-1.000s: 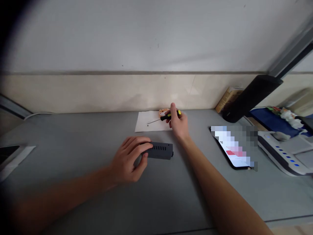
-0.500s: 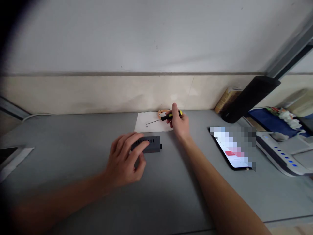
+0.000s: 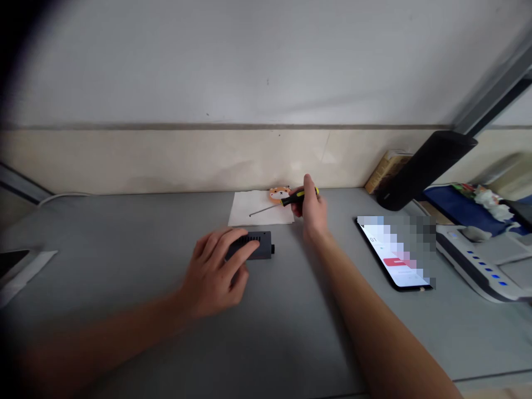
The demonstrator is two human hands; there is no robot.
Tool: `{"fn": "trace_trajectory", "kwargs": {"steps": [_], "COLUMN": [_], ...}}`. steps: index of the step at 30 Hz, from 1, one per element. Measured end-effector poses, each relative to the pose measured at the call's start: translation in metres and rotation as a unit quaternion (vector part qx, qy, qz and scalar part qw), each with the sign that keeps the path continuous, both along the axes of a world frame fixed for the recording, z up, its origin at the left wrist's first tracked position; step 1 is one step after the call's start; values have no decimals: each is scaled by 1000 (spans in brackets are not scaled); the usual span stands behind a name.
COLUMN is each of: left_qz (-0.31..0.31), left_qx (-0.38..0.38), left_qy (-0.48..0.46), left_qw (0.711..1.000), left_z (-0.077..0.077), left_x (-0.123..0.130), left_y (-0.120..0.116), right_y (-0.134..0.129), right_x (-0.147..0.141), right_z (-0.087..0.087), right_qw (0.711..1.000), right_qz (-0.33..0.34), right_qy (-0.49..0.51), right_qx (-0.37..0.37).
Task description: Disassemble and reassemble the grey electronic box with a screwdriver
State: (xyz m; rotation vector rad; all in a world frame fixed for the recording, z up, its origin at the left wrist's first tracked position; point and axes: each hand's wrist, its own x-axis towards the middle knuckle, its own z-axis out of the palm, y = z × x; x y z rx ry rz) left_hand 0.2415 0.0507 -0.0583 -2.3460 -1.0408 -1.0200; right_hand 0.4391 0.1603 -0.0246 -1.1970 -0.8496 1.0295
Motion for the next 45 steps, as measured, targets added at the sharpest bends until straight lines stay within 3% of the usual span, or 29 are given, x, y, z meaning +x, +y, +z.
{"fn": "trace_trajectory", "kwargs": {"steps": [6,11,34,45], "left_qz": [29,28,62,66], "left_qx": [-42,-41,-49,-50], "left_qy": [-23,-24,12,26], "left_qw": [998,998,997,996], "left_z": [0,-1,1,1], "left_x": [0,0,3,3], "left_y": [1,2,2,1], "right_y": [1,2,-4,-1], "right_x": [3,5,1,3], "right_z": [4,5,16,10], "right_qw": [997,997,992,992], "right_qz": [6,24,4,0], "right_qy": [73,69,114,119], "right_qx": [-25,-5,-58,-46]}}
